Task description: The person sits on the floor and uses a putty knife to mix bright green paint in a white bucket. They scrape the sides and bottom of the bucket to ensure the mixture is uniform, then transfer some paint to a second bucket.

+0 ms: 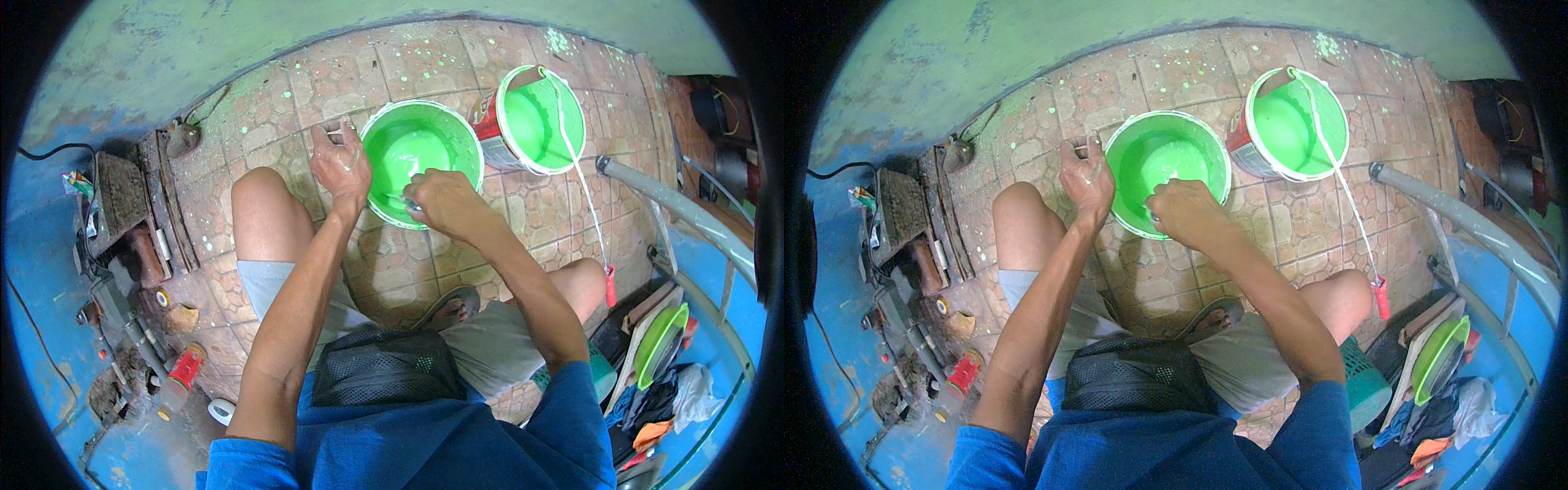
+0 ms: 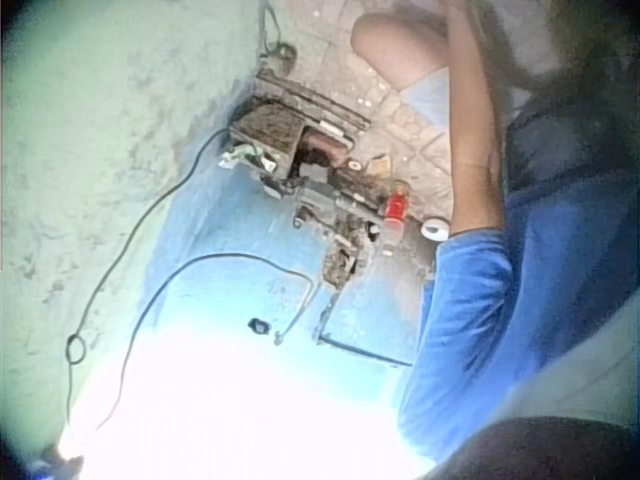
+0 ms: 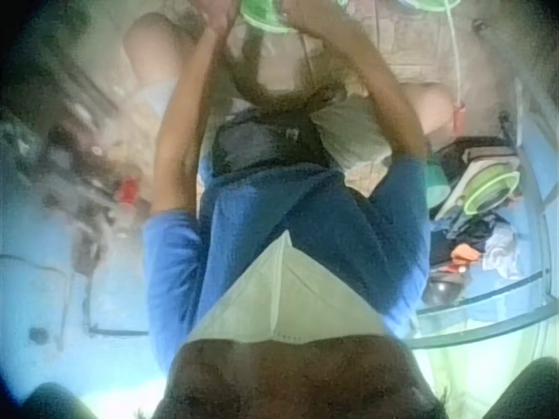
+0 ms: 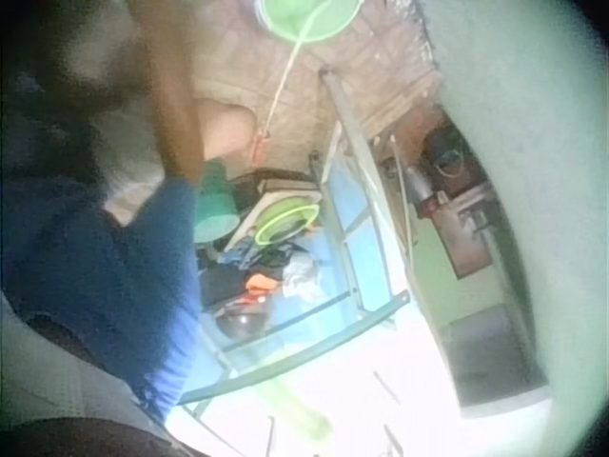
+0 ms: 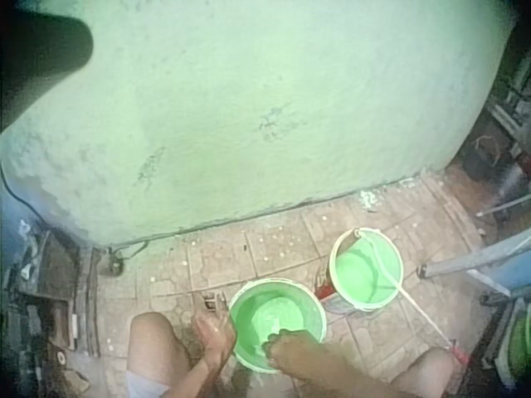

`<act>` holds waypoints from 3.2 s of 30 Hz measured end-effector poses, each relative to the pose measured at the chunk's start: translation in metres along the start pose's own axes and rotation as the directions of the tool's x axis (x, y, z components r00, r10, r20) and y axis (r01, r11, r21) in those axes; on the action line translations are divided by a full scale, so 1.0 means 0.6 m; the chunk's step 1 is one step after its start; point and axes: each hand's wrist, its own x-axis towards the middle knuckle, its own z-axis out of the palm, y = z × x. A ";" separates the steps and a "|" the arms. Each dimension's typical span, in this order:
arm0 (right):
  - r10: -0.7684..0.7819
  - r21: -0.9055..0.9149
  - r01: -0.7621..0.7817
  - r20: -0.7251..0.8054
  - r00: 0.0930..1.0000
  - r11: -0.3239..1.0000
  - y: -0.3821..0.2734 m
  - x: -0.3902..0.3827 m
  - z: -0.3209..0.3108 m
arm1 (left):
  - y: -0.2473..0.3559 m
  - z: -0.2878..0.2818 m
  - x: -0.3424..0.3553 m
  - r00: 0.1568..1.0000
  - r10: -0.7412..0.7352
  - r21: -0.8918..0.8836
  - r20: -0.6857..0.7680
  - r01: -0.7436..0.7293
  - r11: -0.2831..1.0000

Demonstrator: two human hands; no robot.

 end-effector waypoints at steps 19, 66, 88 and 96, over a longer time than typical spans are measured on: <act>0.053 -0.148 -0.106 -0.325 0.944 0.983 0.052 -0.015 0.001 | 0.010 -0.003 -0.005 1.000 -0.014 0.051 0.003 0.014 0.999; 0.142 0.044 -0.139 -0.087 0.986 0.989 0.011 0.007 -0.004 | 0.004 -0.004 -0.001 0.999 -0.047 -0.016 0.024 0.048 0.999; 0.240 0.003 -0.244 -0.202 0.950 0.970 0.062 0.023 -0.021 | 0.001 0.000 -0.003 0.999 -0.033 -0.019 0.031 0.033 0.999; 0.191 0.083 -0.184 -0.095 0.977 0.979 0.037 0.018 -0.009 | 0.007 -0.004 -0.003 0.994 -0.087 -0.030 0.065 0.089 0.996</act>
